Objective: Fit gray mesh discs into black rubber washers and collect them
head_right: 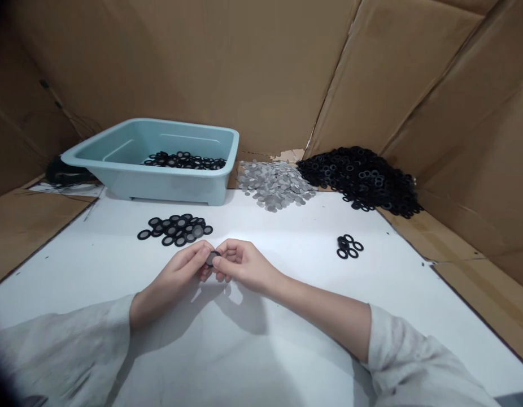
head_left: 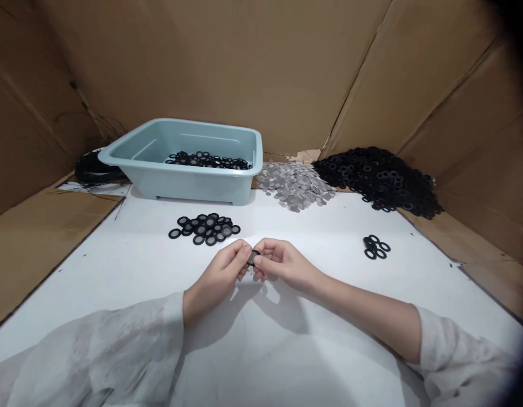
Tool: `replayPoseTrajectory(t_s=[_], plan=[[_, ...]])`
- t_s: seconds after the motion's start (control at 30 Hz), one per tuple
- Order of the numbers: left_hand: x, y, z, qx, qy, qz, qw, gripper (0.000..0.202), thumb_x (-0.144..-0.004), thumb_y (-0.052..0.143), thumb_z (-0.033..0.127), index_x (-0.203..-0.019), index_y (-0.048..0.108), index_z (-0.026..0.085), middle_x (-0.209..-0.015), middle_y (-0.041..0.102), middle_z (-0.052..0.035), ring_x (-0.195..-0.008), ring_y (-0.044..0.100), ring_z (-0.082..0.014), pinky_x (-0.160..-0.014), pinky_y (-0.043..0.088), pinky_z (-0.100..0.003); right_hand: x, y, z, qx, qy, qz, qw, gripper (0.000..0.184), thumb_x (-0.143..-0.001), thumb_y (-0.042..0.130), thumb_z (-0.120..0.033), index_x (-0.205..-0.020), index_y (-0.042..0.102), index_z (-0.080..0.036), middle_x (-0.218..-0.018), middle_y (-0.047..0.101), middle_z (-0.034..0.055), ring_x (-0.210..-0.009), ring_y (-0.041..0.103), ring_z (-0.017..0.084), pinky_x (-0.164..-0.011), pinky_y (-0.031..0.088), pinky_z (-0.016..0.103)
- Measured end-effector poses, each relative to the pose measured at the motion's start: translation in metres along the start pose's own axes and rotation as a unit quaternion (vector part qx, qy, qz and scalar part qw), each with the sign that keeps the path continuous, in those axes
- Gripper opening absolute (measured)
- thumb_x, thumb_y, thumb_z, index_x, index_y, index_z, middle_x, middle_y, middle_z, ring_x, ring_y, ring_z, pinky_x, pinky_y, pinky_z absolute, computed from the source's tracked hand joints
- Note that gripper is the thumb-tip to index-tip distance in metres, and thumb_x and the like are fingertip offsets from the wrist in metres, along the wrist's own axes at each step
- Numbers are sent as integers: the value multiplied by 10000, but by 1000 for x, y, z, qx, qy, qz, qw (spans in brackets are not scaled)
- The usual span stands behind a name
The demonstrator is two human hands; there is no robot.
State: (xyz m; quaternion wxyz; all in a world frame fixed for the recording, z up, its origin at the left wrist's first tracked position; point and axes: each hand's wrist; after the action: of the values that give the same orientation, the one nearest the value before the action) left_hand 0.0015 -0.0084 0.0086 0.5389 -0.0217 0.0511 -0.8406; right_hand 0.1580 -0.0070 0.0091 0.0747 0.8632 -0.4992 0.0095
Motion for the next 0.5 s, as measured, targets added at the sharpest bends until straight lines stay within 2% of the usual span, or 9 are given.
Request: replayPoseTrajectory(t_s=[0.13, 0.23, 0.37, 0.5], plan=[[0, 0, 4, 43, -11, -18, 999, 289, -839, 420, 373, -631, 431, 171, -565, 444, 29, -541, 426, -104, -541, 326, -233, 0, -3, 0, 21, 0, 1, 1000, 267, -719, 613, -399, -736, 489, -163, -602, 569, -11, -509, 502, 75, -486, 368, 192], [0, 0, 4, 94, -41, -37, 994, 175, -777, 505, 273, -654, 431, 173, -592, 512, 21, -579, 478, -113, -548, 331, -227, -1, -2, -2, 45, 7, -9, 999, 272, -706, 624, -398, -731, 493, -161, -590, 550, -15, -502, 491, 78, -489, 362, 197], [0, 0, 1, 125, -51, 12, 991, 158, -717, 515, 173, -588, 425, 164, -546, 449, 36, -560, 437, -96, -542, 315, -217, -2, 0, -8, 88, 10, -22, 996, 205, -733, 594, -336, -713, 504, -153, -579, 543, -8, -514, 490, 84, -497, 359, 199], [-1, 1, 1, 150, -53, 45, 986, 165, -674, 513, 143, -546, 409, 161, -540, 404, 41, -531, 372, -86, -528, 299, -217, -3, -2, -10, 118, 13, -38, 992, 151, -754, 564, -289, -726, 513, -150, -552, 522, -19, -508, 471, 79, -500, 355, 195]])
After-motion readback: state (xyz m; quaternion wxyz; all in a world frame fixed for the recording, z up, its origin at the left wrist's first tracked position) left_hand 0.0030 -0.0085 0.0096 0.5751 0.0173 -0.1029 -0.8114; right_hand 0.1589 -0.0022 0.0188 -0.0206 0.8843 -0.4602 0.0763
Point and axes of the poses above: each hand's wrist, its own x-axis away from the middle knuckle, its own y-axis out of the palm, z = x × y
